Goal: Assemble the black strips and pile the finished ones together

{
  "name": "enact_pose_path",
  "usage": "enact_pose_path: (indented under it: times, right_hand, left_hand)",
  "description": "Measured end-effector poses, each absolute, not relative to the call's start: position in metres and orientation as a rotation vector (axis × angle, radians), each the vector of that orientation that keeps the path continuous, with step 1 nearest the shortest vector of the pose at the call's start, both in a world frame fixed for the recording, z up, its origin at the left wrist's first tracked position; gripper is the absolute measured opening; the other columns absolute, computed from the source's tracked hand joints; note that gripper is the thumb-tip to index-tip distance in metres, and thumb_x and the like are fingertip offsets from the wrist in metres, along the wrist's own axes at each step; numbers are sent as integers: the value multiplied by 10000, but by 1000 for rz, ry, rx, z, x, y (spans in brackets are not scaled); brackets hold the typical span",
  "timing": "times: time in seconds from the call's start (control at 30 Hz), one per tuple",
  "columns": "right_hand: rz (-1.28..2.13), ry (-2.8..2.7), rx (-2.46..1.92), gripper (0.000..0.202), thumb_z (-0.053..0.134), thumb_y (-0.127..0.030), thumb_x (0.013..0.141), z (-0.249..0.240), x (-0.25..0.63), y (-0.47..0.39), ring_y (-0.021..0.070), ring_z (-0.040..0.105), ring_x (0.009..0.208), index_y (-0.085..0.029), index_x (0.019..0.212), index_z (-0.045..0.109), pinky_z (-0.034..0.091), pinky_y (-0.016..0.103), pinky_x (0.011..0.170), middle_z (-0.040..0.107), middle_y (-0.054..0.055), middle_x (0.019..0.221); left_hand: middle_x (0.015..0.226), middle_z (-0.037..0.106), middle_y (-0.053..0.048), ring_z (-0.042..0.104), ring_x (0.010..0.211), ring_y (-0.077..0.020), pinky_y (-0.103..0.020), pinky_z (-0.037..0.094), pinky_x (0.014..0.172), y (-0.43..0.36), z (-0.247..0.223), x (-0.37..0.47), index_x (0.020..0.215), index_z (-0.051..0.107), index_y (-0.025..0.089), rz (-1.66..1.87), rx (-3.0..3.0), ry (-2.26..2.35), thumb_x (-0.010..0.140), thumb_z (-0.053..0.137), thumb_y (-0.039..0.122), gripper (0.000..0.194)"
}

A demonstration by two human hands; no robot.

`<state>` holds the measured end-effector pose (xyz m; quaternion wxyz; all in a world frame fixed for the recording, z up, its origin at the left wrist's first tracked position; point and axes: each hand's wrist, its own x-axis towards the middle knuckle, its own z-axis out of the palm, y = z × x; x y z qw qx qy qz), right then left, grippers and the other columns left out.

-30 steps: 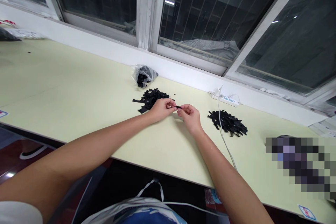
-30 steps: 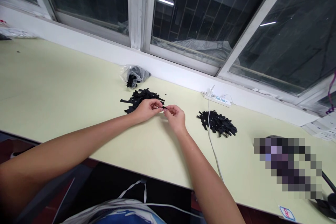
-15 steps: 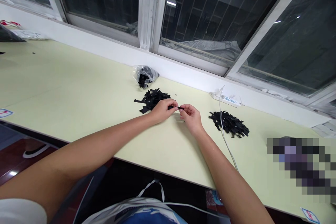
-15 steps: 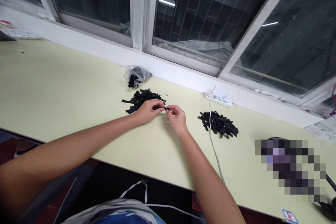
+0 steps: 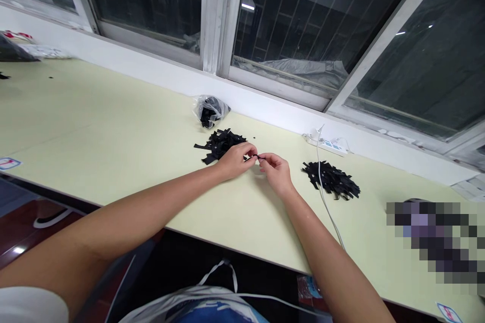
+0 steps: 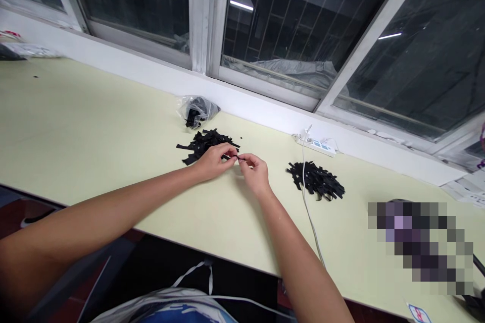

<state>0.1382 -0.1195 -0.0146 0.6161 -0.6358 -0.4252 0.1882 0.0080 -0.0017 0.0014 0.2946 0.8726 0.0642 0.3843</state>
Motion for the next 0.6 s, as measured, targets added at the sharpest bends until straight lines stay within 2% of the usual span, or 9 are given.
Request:
enact_pose_path:
  times: [0.27,0.5,0.6]
  right_hand:
    - [371,-996,-1477,263,655,-388,753,-11,136,-121,167,608,748,-194,918,721,526,292,666,706,43,871]
    - [323,-1016,-1489,247,654,-383,757,-8,134,-122,158,613,700,-190,895,723,498,281,645,723,47,861]
    - [291,-1037,-1507,240,650,-383,760,-6,133,-123,166,630,723,-189,880,727,506,284,661,731,53,878]
  left_hand:
    - [841,599,-19,569,806,-153,-289,464,748,0,2,8,860,582,177,1080,2340,123,872,543,188,43]
    - [954,630,-60,585,931,-182,-334,473,849,1,2,8,920,570,177,1157,2365,24,926,483,186,87]
    - [936,647,-51,598,910,-179,-335,478,836,1,1,8,924,577,181,1139,2358,61,923,491,181,85]
